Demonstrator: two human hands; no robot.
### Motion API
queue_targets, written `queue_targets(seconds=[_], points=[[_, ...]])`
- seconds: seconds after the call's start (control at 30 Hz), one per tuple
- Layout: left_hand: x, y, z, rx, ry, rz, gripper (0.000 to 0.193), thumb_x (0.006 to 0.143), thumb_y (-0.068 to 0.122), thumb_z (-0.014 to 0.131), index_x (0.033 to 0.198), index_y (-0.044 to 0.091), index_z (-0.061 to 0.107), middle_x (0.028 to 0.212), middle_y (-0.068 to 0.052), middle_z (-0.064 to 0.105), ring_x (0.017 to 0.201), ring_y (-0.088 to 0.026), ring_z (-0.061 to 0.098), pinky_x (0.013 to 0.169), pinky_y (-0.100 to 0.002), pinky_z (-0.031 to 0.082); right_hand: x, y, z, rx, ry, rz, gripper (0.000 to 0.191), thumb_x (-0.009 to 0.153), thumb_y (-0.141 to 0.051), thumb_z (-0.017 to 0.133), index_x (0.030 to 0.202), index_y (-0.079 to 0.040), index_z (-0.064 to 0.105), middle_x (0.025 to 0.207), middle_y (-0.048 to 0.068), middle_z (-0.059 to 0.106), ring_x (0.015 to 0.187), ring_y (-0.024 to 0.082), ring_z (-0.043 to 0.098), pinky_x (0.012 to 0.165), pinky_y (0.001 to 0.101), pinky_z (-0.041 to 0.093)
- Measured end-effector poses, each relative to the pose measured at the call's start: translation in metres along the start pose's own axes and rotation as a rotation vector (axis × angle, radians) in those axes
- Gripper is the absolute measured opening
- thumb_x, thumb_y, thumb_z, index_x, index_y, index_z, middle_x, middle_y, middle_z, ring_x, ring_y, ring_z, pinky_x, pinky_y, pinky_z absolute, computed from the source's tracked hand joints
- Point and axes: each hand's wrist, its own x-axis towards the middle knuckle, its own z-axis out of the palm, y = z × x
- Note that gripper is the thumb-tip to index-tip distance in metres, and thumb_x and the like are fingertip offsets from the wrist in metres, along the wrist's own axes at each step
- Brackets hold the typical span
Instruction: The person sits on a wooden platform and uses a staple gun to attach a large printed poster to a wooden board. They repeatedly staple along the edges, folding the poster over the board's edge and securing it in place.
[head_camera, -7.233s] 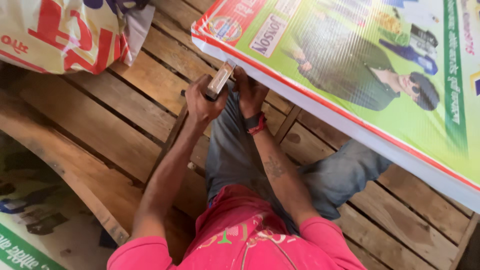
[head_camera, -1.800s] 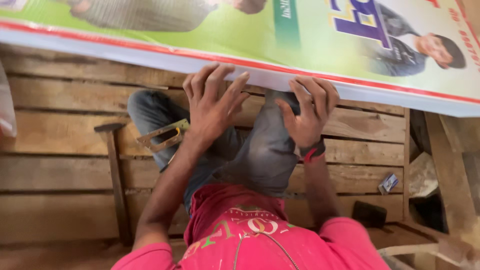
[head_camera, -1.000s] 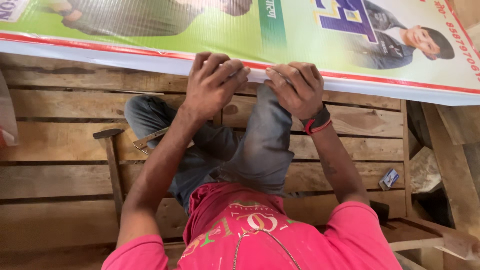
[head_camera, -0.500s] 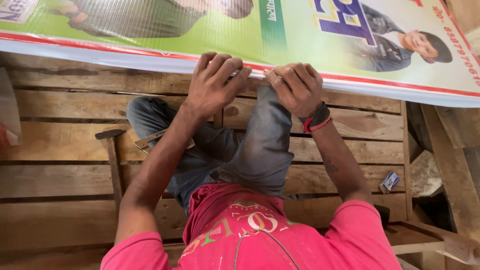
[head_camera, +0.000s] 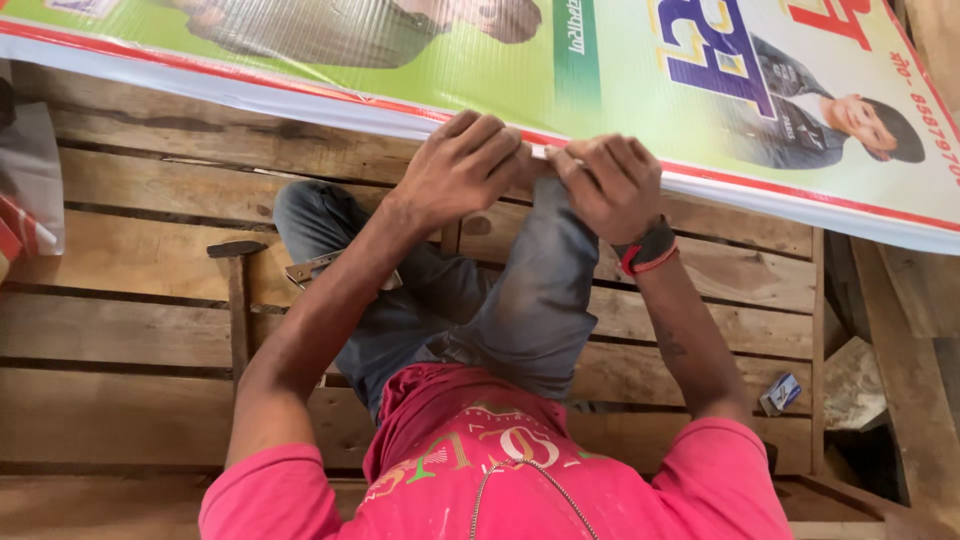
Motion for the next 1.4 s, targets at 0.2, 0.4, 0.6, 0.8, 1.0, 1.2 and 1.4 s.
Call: queue_targets(seconds=[0.2,0.4,0.6,0.8,1.0,1.2,1.4], points=[[-0.006,0.007,-0.006,-0.052,-0.003,0.014,0.033,0.079,0.013,0.074,0.110,0.002,0.072,0.112,-0.007,0.061,0.105,-0.022,0.060,0.092,-0.037,0.053,-0.014,-0.001,0.019,-0.074,0.147,-0.162,0.012,0.087,-0.004,0.086,0.098,-0.005,0.080,0.100,0.002,0.069,0.088,0.017,0.062,0.072,0.0310,0.051],[-0.018,0.007,0.010,-0.062,0.019,0.029,0.038,0.075,0.016,0.070,0.110,0.001,0.073,0.117,-0.011,0.063,0.107,-0.025,0.061,0.093,-0.041,0.053,-0.017,-0.001,0.019,-0.098,0.099,-0.200,0.008,0.090,-0.002,0.084,0.094,-0.004,0.079,0.101,0.005,0.069,0.090,0.018,0.062,0.075,0.0316,0.053],[-0.038,0.013,0.024,0.006,0.035,0.006,0.036,0.081,0.012,0.070,0.116,0.005,0.074,0.125,-0.010,0.062,0.117,-0.027,0.060,0.103,-0.043,0.052,-0.020,-0.007,0.016,-0.144,0.068,-0.147,0.013,0.088,-0.001,0.084,0.102,-0.003,0.083,0.101,0.005,0.068,0.091,0.019,0.063,0.078,0.0326,0.055],[-0.051,0.005,0.032,-0.033,0.030,0.028,0.049,0.075,0.021,0.067,0.120,0.003,0.075,0.129,-0.011,0.061,0.118,-0.028,0.057,0.102,-0.045,0.050,-0.023,-0.025,0.020,-0.127,0.061,0.005,0.011,0.095,-0.002,0.085,0.102,-0.002,0.077,0.103,0.006,0.065,0.093,0.021,0.065,0.087,0.0382,0.057],[-0.059,0.010,0.040,0.020,0.081,0.001,0.050,0.079,0.019,0.069,0.126,0.002,0.074,0.132,-0.008,0.061,0.120,-0.026,0.057,0.103,-0.042,0.050,-0.016,-0.096,0.014,0.428,0.203,0.695,0.015,0.098,-0.010,0.076,0.110,-0.002,0.074,0.107,0.006,0.067,0.100,0.022,0.065,0.094,0.0374,0.054],[-0.063,0.020,0.046,0.027,0.149,-0.112,0.045,0.086,0.014,0.077,0.130,0.005,0.073,0.133,-0.006,0.060,0.122,-0.024,0.057,0.105,-0.041,0.049,-0.012,-0.117,0.070,1.912,0.643,1.524,0.026,0.097,-0.025,0.069,0.119,-0.011,0.065,0.110,-0.002,0.069,0.100,0.012,0.065,0.084,0.0334,0.052],[-0.062,0.026,0.045,-0.029,0.173,-0.185,0.045,0.081,0.011,0.075,0.125,0.004,0.074,0.130,-0.007,0.061,0.118,-0.026,0.059,0.102,-0.044,0.050,-0.016,-0.108,0.122,1.651,0.978,1.483,0.020,0.101,-0.020,0.074,0.111,-0.006,0.064,0.097,0.000,0.065,0.085,0.009,0.060,0.071,0.0265,0.048]])
